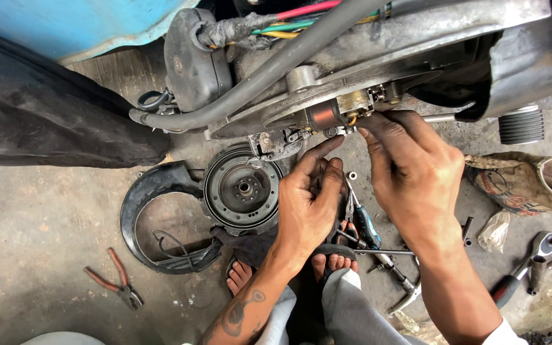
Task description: The person works on a disassembled motorcycle engine, using their hands to adjust small components and wires within the exposed cylinder head area. They also handle a fan-like metal part, placing it on the floor before returning to the engine.
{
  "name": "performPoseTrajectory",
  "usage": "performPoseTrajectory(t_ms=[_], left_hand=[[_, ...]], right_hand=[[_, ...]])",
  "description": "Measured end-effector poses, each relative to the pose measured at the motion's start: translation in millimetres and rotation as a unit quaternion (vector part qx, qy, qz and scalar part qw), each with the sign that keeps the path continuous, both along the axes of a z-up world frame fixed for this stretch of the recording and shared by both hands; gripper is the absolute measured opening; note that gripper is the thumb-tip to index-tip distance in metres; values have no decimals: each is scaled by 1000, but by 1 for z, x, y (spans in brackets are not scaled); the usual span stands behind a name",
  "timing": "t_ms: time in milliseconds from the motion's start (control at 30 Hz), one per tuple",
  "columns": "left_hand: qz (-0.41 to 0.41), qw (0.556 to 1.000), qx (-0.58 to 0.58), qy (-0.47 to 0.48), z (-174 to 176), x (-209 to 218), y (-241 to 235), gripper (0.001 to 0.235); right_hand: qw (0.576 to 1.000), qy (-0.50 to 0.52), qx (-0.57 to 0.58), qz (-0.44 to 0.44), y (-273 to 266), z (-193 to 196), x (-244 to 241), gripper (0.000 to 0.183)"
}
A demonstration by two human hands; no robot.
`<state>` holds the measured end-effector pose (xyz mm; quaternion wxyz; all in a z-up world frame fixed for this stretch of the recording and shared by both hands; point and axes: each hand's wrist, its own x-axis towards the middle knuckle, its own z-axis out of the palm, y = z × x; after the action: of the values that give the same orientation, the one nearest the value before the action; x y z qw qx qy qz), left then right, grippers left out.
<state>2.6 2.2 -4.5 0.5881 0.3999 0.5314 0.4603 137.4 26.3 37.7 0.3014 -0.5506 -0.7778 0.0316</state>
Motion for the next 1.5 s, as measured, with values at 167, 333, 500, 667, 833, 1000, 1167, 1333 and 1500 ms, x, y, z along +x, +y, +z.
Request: performPoseTrajectory(t_ms=[167, 333, 500, 667, 833, 1000, 1167, 1333, 1500], left_hand=[[-1, 1000, 5, -12, -1, 4, -1, 30], [-6, 1000, 12, -2, 2, 2, -2, 30], [31, 996, 76, -28, -10, 9, 0, 30], [33, 996, 81, -30, -11, 2, 0, 31], [36, 995, 87, -34, -12, 2, 0, 30], [46, 984, 171, 21, 7, -8, 0, 33], [42, 968, 232, 82, 6, -1, 3, 35], [89, 957, 260, 98, 13, 4, 12, 23], [154, 931, 281, 173, 13, 6, 20, 13]], right_hand=[[1000, -13, 7, -17, -1, -8, 3, 12], [999, 30, 36, -28, -3, -23, -4, 14], [978, 192, 52, -60, -2, -41, -12, 9], [942, 332, 30, -33, -3, -40, -10, 8], [969, 246, 39, -3, 4, -15, -5, 8], [971, 234, -31, 24, 7, 0, -5, 13], [983, 172, -44, 39, 13, 1, 4, 8], [991, 124, -32, 36, 10, -4, 7, 6], [995, 91, 35, 38, 9, -13, 5, 5]])
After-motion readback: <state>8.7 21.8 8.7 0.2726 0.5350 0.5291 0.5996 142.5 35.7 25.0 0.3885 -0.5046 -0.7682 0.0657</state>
